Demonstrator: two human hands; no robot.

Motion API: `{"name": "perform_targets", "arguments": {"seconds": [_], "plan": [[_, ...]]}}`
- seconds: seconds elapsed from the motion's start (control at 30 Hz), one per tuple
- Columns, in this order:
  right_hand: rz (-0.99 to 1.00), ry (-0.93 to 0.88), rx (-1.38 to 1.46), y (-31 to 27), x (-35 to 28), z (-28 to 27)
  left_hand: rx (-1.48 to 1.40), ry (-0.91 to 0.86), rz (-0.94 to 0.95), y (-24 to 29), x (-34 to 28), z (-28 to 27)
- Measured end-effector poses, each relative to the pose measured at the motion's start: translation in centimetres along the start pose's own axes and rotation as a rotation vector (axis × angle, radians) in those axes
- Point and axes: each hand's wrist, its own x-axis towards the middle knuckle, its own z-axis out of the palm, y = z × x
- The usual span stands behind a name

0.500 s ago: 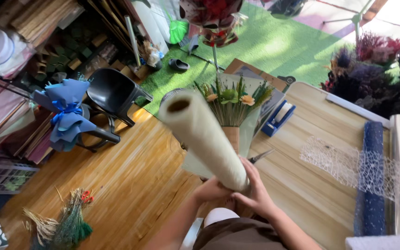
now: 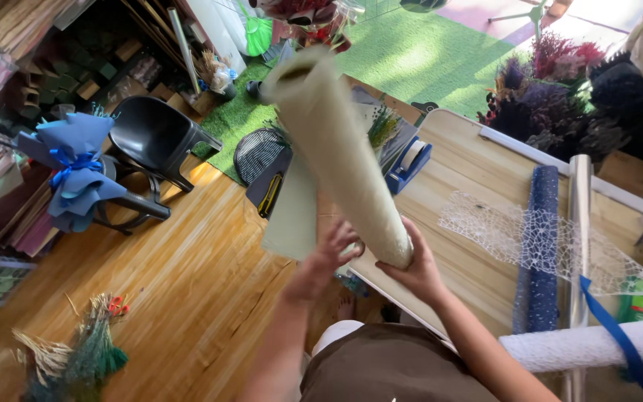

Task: The person cuts pieces of decorative mesh and plastic wrap using shears and then removes a thin plastic film from a rectangular sheet.

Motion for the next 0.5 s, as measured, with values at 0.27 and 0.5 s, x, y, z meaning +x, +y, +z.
{"name": "perform_targets", "arguments": {"seconds": [0.27, 0.5], "plan": [[-0.468, -0.222, -0.495, -0.6, 7.3, -8.8, 0.069, -0.040, -0.295, 10.8, -4.6, 4.4], [-0.430, -0.058, -0.608, -3.1, 11.5, -9.9, 0.482, -0.012, -0.460, 4.3, -4.3, 10.1]]}}
